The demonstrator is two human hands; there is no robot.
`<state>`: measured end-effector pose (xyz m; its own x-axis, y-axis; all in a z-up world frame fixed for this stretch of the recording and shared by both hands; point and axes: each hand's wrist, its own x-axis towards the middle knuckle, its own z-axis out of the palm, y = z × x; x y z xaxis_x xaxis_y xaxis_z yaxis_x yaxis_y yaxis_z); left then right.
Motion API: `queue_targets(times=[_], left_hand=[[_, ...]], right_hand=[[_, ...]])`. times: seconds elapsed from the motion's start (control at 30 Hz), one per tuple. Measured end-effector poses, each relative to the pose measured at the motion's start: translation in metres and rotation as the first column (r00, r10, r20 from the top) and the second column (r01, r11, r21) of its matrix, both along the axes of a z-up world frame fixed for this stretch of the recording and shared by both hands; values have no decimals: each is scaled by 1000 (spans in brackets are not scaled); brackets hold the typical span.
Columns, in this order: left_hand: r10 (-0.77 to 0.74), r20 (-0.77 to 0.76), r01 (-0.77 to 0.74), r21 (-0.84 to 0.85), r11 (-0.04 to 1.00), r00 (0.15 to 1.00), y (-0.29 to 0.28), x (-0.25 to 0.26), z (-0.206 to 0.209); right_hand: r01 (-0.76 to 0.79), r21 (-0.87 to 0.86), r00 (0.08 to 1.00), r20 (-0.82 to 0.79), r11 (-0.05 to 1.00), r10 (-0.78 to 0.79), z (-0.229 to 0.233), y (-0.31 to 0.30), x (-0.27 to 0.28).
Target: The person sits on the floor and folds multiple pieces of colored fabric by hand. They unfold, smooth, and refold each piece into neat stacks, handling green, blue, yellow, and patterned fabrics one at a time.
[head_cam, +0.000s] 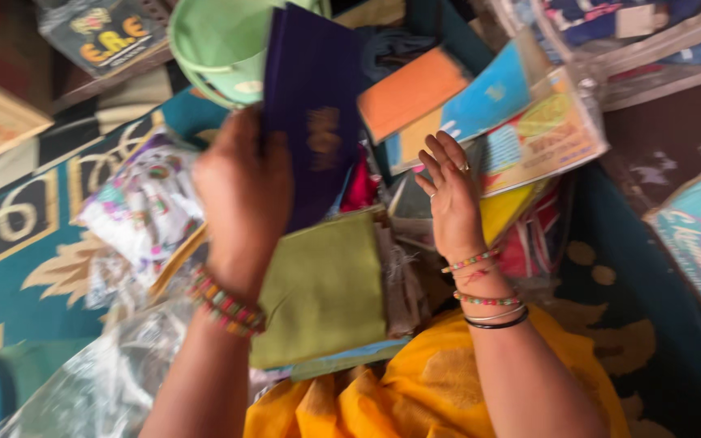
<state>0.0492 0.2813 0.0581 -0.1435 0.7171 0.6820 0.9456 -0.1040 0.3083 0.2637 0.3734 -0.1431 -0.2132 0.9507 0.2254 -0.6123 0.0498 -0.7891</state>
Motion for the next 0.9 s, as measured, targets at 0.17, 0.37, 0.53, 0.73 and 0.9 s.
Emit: queue_targets(times=[0.17, 0.37, 0.53, 0.73, 0.9], left_hand=[[86, -224, -130, -187, 974, 971, -62, 6, 2], [-35, 111, 78, -412, 908, 993, -79, 64, -84], [27, 542, 182, -328, 927, 840, -76, 48, -111], [-11, 342, 95, -230, 968, 940, -71, 57, -116], [3, 48, 8, -235, 972, 999, -71, 86, -116]], right_hand=[[-458, 29, 846, -293, 889, 446, 20, -23, -25], [-607, -307, 790, -330, 733, 516, 20, -62, -51], [-605, -417, 796, -323, 678, 512, 26, -57, -42], [-639, -394, 768, -366, 661, 525, 18, -58, -46], [-609, -394, 792, -362, 689, 493, 5, -55, -47]])
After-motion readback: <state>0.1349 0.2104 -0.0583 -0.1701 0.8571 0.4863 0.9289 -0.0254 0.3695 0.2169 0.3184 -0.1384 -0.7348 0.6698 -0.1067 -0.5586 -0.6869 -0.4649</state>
